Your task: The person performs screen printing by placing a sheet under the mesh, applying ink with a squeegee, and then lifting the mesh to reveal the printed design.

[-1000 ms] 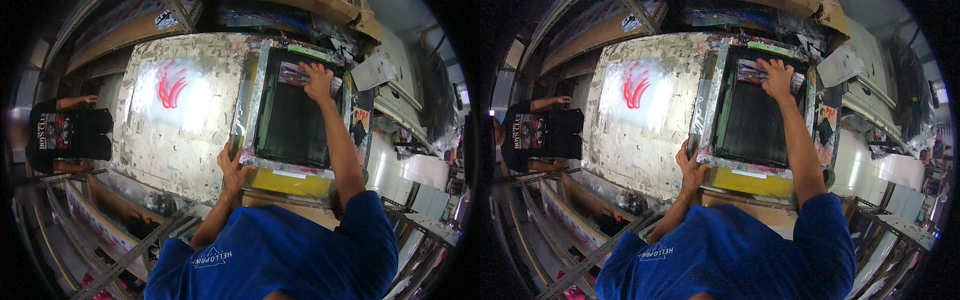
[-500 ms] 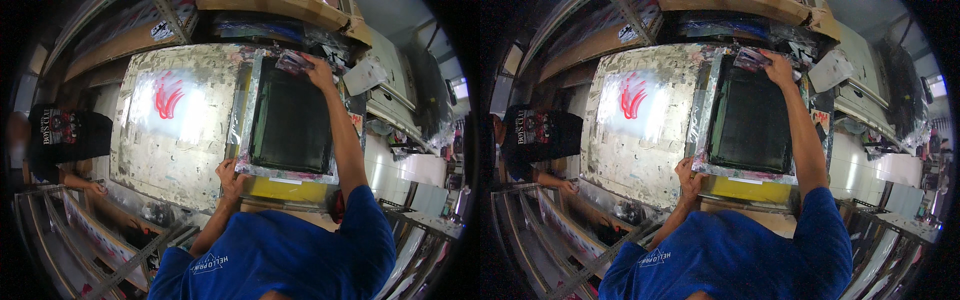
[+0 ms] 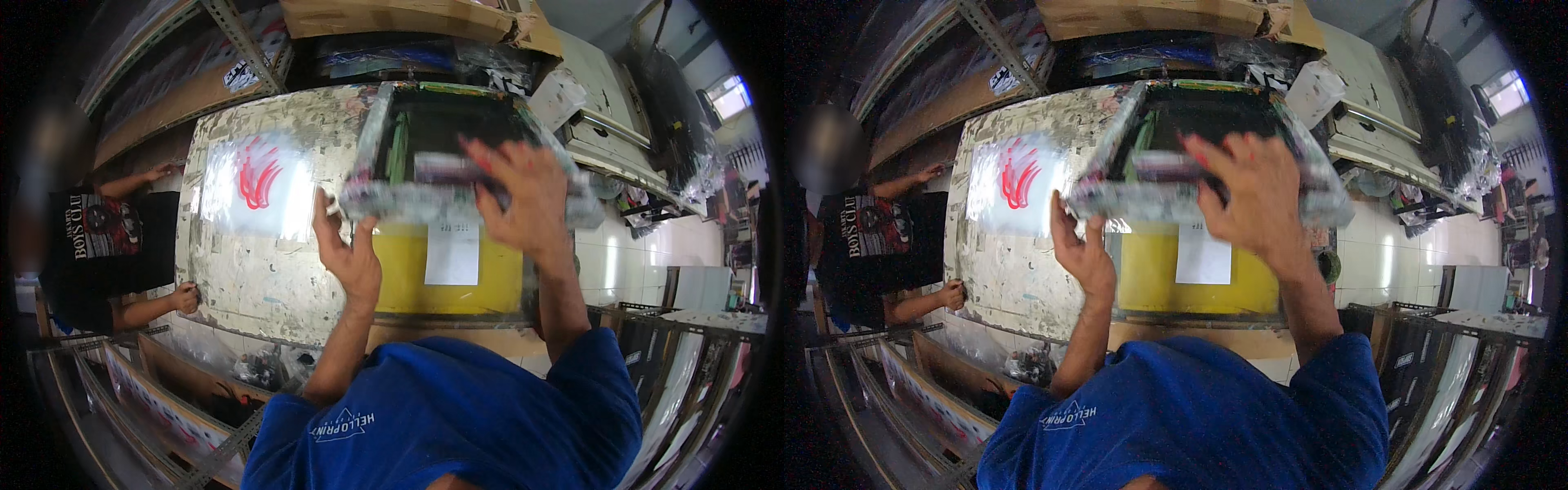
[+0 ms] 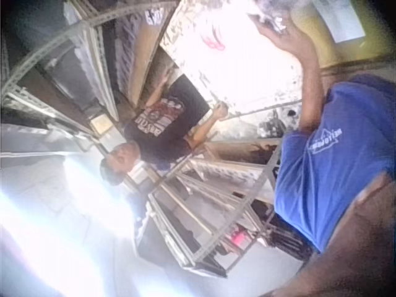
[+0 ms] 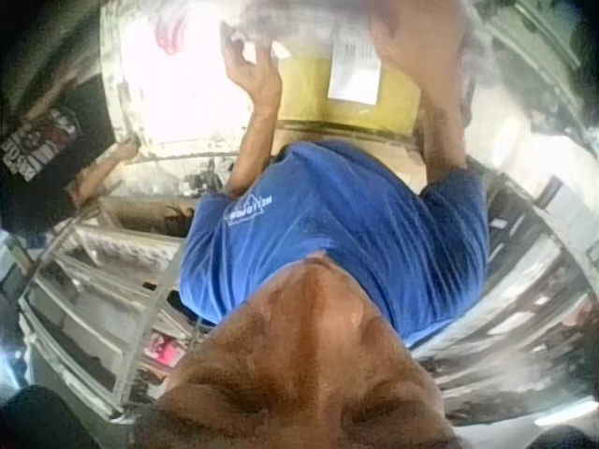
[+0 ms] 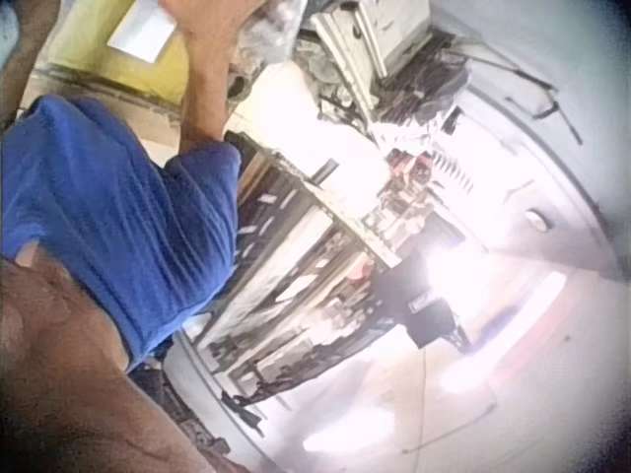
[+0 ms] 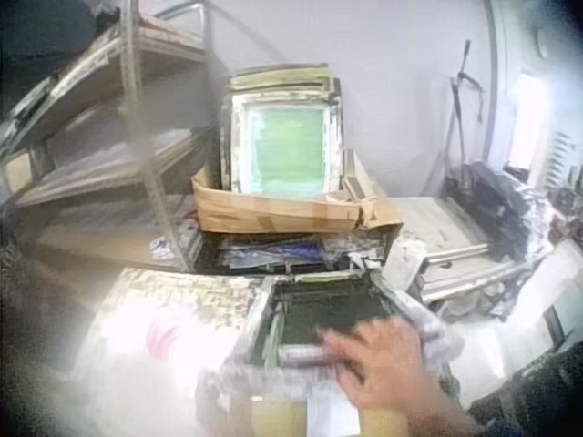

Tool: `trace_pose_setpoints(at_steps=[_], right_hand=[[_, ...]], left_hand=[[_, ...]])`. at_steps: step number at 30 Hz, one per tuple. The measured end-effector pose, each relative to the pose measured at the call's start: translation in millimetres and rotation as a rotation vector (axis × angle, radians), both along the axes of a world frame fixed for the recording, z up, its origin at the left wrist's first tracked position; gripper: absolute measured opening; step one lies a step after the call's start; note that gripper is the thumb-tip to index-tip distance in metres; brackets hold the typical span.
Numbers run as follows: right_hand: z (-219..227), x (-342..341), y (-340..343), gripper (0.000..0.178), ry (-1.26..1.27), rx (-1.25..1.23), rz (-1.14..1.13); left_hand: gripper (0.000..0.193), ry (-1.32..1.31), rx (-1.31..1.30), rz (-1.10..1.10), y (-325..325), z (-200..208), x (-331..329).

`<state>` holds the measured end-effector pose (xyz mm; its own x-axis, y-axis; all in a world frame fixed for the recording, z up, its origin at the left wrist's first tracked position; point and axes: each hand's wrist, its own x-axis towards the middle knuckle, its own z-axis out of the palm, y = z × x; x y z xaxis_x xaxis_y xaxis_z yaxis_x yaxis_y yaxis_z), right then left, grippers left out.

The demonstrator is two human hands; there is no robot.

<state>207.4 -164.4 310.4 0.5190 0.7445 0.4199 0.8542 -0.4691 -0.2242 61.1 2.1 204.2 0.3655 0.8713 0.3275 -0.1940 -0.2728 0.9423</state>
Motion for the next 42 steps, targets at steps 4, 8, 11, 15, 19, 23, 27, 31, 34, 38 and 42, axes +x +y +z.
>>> trace_pose_setpoints(at_steps=[4,8,11,15,19,23,27,31,34,38,42], right_hand=[[31,55,22,0.052,-0.031,0.112,0.003],[69,91,43,0.049,0.042,0.105,-0.038],[79,108,56,0.043,-0.030,0.307,0.052],[101,100,58,0.044,0.134,0.126,-0.113],[98,106,57,0.044,0.099,0.137,-0.067],[100,100,56,0.045,0.184,0.163,-0.080],[77,119,68,0.044,0.052,0.220,0.028],[100,89,56,0.044,0.048,0.181,-0.073],[99,84,60,0.043,0.099,0.211,-0.074],[93,95,60,0.043,0.176,0.197,-0.087],[69,137,48,0.040,0.128,0.192,0.108]], left_hand=[[0.067,0.046,0.070,-0.208,26,-9,20],[0.061,0.566,0.371,0.212,33,-132,15],[0.040,0.958,0.423,0.165,11,-157,-3],[0.016,0.684,0.474,0.077,8,-180,-5],[0.009,0.492,0.224,0.107,7,-165,4],[0.010,0.462,-0.014,0.178,27,-126,3],[0.011,0.368,0.026,0.255,84,-133,-43],[0.019,0.416,0.088,0.356,136,-142,-98],[0.021,0.583,0.138,0.511,160,-131,-142],[0.035,0.900,0.761,1.010,150,-93,-137],[0.033,0.601,0.863,0.531,144,-93,-97]])
